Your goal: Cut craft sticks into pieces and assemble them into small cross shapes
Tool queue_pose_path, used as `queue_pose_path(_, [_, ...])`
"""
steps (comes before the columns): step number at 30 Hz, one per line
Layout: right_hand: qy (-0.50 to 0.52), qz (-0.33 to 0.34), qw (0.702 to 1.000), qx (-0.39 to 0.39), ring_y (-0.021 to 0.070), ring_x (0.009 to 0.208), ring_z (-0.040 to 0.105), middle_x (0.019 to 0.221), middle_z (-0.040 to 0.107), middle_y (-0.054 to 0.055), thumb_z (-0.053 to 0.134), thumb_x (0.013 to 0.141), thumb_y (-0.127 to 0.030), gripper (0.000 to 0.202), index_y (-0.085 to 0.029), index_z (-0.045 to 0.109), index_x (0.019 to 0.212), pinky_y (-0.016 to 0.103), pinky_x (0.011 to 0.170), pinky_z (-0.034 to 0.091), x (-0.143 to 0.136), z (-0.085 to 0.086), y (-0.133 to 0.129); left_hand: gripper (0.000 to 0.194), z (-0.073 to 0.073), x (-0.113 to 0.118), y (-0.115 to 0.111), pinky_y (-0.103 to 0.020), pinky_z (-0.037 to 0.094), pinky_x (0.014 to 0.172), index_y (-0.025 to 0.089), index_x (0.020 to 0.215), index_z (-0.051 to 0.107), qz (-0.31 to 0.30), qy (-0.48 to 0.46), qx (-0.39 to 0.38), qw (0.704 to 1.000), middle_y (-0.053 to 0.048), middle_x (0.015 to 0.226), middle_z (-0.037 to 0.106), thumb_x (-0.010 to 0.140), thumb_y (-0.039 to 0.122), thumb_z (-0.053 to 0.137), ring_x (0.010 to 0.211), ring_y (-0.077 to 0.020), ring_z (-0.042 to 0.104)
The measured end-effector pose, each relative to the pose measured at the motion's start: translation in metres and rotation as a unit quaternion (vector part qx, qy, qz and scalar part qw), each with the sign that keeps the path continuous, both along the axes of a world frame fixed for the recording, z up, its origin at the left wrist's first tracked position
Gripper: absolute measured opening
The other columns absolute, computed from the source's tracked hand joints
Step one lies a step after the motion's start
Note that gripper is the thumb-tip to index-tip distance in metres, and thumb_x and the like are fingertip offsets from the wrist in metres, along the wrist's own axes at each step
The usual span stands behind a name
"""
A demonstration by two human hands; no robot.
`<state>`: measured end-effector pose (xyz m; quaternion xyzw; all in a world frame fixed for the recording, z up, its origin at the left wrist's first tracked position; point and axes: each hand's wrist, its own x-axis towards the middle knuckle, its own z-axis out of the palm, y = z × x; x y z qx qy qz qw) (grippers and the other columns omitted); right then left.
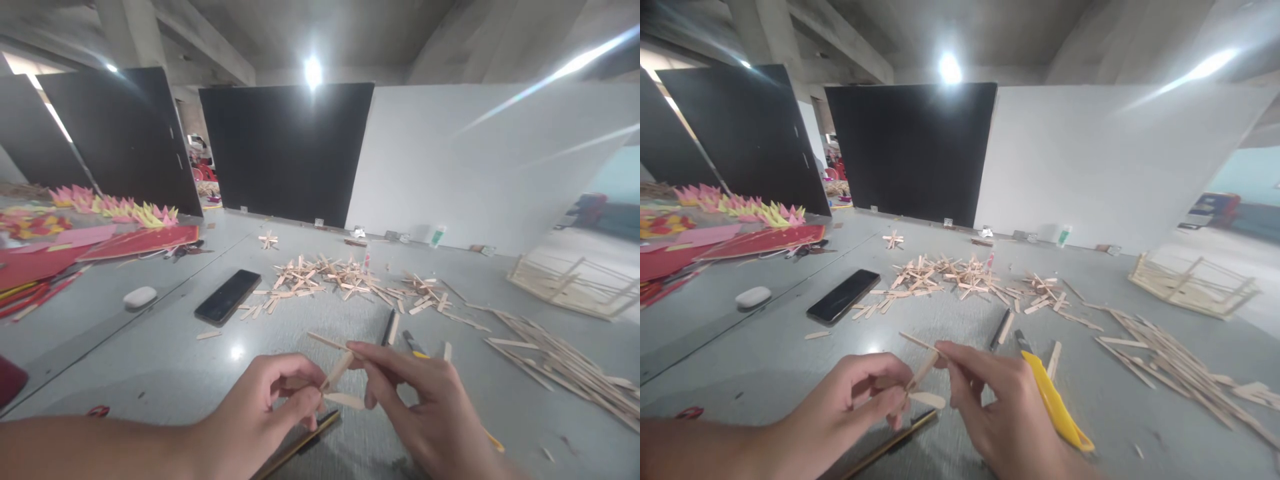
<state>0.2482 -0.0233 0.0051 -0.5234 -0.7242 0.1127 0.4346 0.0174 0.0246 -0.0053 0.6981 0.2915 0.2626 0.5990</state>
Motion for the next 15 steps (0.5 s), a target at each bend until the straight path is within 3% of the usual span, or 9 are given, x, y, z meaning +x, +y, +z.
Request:
queue_pose_path(3, [-0.036, -0.010, 0.998, 0.057, 0.0124, 0.046, 0.064, 0.059, 0.072, -0.003, 0.057, 0.096, -0.019, 0.026, -0.022, 0.079, 0.108, 0.020, 0.046, 0.054, 0.000, 0.000, -0.001, 0.018, 0.002, 0.000, 0.000, -0.030, 0.053, 0.083, 0.017, 0.095, 0.068, -0.002, -0.001, -0.001, 1.000, -0.001, 0.080, 0.065, 0.101, 0.031, 0.059, 0.082, -0.0184, 0.068])
queue_pose_path(7, [-0.051, -0.007, 0.996, 0.073, 0.0111, 0.046, 0.066, 0.066, 0.076, -0.003, 0.056, 0.096, -0.016, 0.027, -0.023, 0.076, 0.113, 0.018, 0.043, 0.053, 0.001, -0.002, -0.003, 0.019, 0.003, 0.001, 0.001, -0.031, 0.053, 0.083, 0.016, 0.096, 0.067, 0.002, -0.012, 0.000, 1.000, -0.002, 0.081, 0.066, 0.101, 0.032, 0.058, 0.082, -0.0189, 0.068])
queue_pose_path(15, [-0.147, 0.039, 0.977, 0.146, 0.0145, 0.060, 0.073, 0.083, 0.081, 0.004, 0.055, 0.102, -0.014, 0.028, -0.023, 0.066, 0.126, 0.024, 0.059, 0.059, 0.013, -0.015, -0.005, 0.020, 0.003, 0.001, 0.002, -0.032, 0.053, 0.085, 0.016, 0.100, 0.066, 0.004, -0.024, -0.004, 1.000, -0.002, 0.083, 0.068, 0.102, 0.035, 0.059, 0.083, -0.0190, 0.069])
